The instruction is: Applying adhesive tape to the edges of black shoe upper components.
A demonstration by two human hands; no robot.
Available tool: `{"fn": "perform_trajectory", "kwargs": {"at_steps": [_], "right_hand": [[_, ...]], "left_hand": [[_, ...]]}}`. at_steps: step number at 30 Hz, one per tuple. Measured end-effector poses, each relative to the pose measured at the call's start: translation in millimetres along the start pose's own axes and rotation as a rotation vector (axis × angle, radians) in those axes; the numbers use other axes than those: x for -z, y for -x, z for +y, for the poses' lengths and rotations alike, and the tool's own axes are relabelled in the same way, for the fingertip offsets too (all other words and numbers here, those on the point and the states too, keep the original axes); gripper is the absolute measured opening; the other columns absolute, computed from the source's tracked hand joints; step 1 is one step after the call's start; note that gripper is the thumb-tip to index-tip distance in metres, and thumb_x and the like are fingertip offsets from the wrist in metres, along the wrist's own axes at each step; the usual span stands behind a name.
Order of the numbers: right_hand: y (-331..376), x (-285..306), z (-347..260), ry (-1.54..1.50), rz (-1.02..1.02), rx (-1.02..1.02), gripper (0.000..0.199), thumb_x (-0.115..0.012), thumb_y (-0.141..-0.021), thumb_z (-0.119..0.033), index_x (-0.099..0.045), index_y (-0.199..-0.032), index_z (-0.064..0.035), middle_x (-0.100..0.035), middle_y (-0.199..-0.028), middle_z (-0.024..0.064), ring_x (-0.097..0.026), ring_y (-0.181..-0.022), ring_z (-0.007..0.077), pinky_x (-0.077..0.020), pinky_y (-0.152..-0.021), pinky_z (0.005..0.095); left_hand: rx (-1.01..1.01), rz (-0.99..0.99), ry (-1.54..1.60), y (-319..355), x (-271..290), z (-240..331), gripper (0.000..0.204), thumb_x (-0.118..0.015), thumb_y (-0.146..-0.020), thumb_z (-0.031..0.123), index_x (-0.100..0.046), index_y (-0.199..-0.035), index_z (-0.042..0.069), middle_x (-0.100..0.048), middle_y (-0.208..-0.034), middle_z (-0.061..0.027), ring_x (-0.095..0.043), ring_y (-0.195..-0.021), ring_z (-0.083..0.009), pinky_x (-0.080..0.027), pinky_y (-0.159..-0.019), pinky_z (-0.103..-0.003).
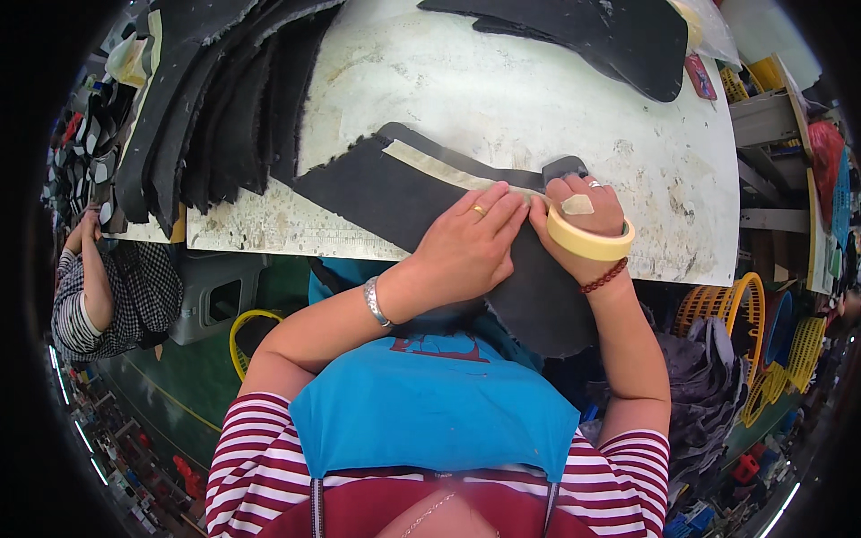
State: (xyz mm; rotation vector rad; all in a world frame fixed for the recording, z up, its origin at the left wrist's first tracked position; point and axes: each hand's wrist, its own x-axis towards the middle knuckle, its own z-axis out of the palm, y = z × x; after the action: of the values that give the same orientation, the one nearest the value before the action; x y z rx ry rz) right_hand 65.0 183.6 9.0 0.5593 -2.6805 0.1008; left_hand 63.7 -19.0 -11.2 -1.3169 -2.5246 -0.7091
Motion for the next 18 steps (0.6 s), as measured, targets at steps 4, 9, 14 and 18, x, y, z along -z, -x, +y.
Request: {"fn": "perform_trajectory", "kwargs": {"at_steps": [4, 9, 14, 18], "right_hand": [[1, 10, 0, 0.047, -0.026, -0.076, 0.023, -0.077, -0.079, -0.024, -0.058, -0.081, -0.0109, -0.061, -0.077, 0.007, -0.062, -0.074, 0.0271, -0.0464, -0.067, 0.04], [8, 11, 11, -0.264, 0.063, -0.12, 0.027, -0.083, -0.076, -0.017, -0.065, -0.095, -0.0097, -0.065, -0.083, 0.0061, -0.062, -0.08, 0.0267, -0.0487, -0.075, 0.0387], [-3, 27, 16, -0.442, -0.03, 0.015, 0.029, -0.082, -0.076, -0.014, -0.068, -0.1, -0.0068, -0.067, -0.086, 0.007, -0.065, -0.081, 0.0275, -0.0515, -0.079, 0.04], [-3, 27, 62, -0.122, -0.085, 0.245, 0.024, -0.08, -0.077, -0.021, -0.067, -0.091, -0.0084, -0.068, -0.086, 0.0081, -0.066, -0.082, 0.0296, -0.0511, -0.082, 0.0424]], "left_hand": [[0.046, 0.021, 0.053, 4, -4, -1, 0.055, -0.069, -0.078, 0.018, -0.063, -0.128, -0.005, -0.059, -0.133, -0.0179, -0.053, -0.131, -0.0347, -0.042, -0.112, -0.043], [0.046, 0.035, 0.042, 5, -4, 0, 0.054, -0.069, -0.079, 0.017, -0.063, -0.128, -0.005, -0.059, -0.133, -0.0181, -0.053, -0.131, -0.0346, -0.042, -0.111, -0.043], [0.039, 0.021, 0.052, 8, -5, -1, 0.055, -0.069, -0.078, 0.017, -0.063, -0.128, -0.005, -0.059, -0.133, -0.0182, -0.053, -0.131, -0.0342, -0.043, -0.11, -0.043], [0.008, 0.027, 0.023, 8, -7, -1, 0.055, -0.069, -0.079, 0.018, -0.063, -0.128, -0.005, -0.059, -0.133, -0.0184, -0.053, -0.131, -0.0338, -0.043, -0.109, -0.043]]}}
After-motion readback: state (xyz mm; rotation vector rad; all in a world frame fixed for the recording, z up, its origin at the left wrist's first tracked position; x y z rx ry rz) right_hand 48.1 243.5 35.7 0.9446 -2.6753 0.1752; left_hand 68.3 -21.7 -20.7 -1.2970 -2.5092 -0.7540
